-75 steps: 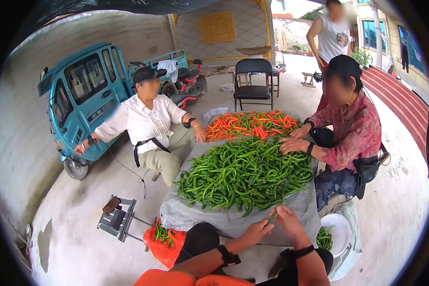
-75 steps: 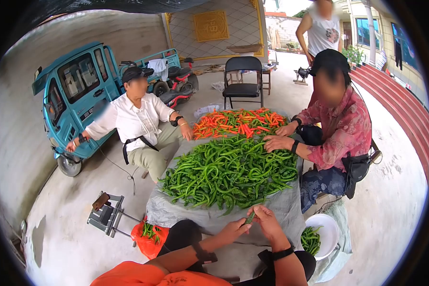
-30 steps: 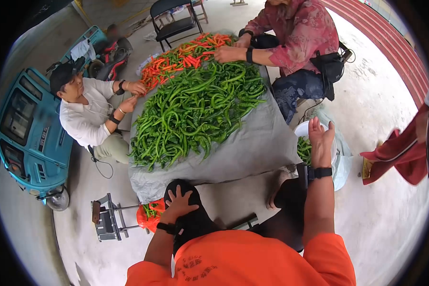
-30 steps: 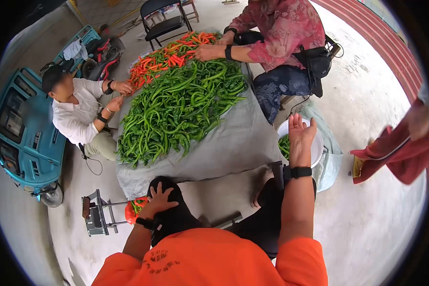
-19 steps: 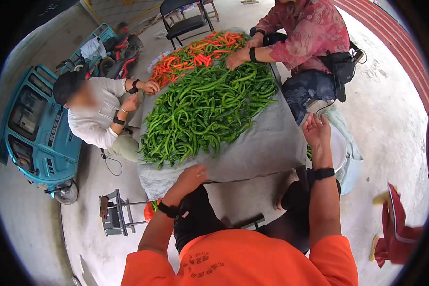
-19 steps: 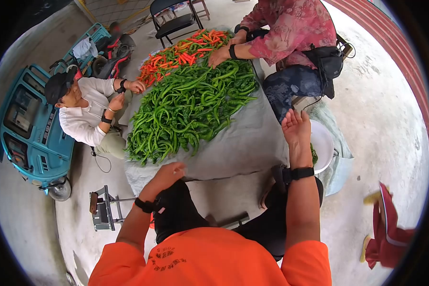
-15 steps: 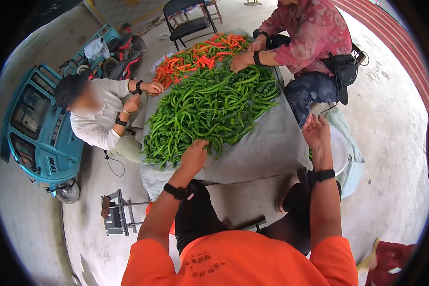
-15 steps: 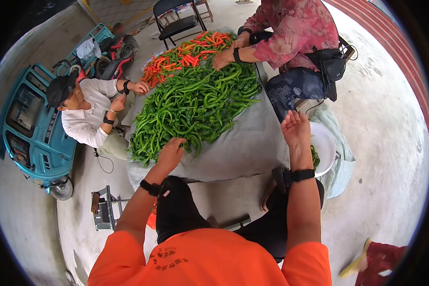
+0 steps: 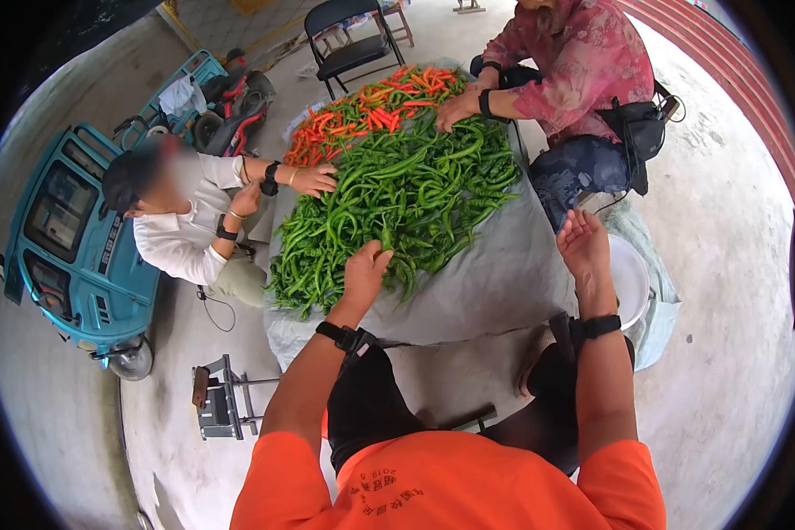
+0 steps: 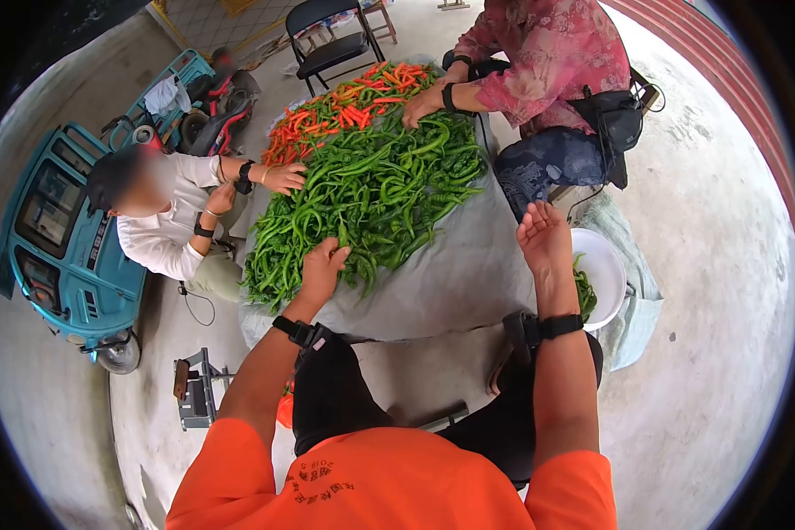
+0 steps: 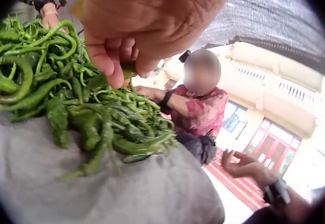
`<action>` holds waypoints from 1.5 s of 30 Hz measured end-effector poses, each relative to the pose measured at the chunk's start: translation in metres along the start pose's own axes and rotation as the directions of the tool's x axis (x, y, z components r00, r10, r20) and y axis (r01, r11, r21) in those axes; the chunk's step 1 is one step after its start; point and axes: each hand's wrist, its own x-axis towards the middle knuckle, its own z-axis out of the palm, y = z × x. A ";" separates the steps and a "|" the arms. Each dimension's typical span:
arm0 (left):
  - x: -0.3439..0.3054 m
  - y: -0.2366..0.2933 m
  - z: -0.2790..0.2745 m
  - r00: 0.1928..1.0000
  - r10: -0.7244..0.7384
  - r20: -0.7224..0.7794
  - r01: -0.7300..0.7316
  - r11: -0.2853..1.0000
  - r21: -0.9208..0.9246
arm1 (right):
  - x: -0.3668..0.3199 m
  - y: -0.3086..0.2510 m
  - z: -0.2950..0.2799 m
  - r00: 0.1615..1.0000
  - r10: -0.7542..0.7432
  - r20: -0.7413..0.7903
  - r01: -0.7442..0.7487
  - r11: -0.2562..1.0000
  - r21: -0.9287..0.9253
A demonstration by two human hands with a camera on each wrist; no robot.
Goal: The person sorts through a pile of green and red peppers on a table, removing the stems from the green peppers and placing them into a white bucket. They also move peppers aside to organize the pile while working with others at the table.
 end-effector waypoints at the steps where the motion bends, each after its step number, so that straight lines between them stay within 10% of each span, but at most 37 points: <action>1: -0.002 0.007 -0.004 0.994 -0.089 0.058 0.099 0.973 -0.210 | -0.003 0.002 0.006 1.000 0.009 0.019 -0.008 0.999 -0.039; 7: -0.028 0.057 -0.009 0.959 -0.144 0.243 0.257 0.803 -0.538 | -0.035 0.034 0.049 0.897 0.230 0.378 0.019 0.833 -0.553; 11: -0.055 0.073 0.025 0.971 0.051 0.234 0.029 0.944 -0.328 | -0.065 0.065 0.066 0.730 0.532 0.429 0.096 0.542 -0.835; 19: -0.072 0.092 0.054 0.859 0.511 0.037 -0.511 0.848 0.138 | -0.076 0.087 0.057 0.732 0.505 0.457 0.272 0.398 -0.876; 40: -0.084 0.090 0.047 0.941 0.277 0.193 -0.263 0.960 -0.094 | -0.070 0.096 0.057 0.703 0.574 0.421 0.213 0.394 -0.894; 45: -0.084 0.074 0.037 0.961 0.275 0.013 -0.272 0.954 -0.125 | -0.072 0.073 0.060 0.803 0.480 0.354 0.183 0.367 -0.912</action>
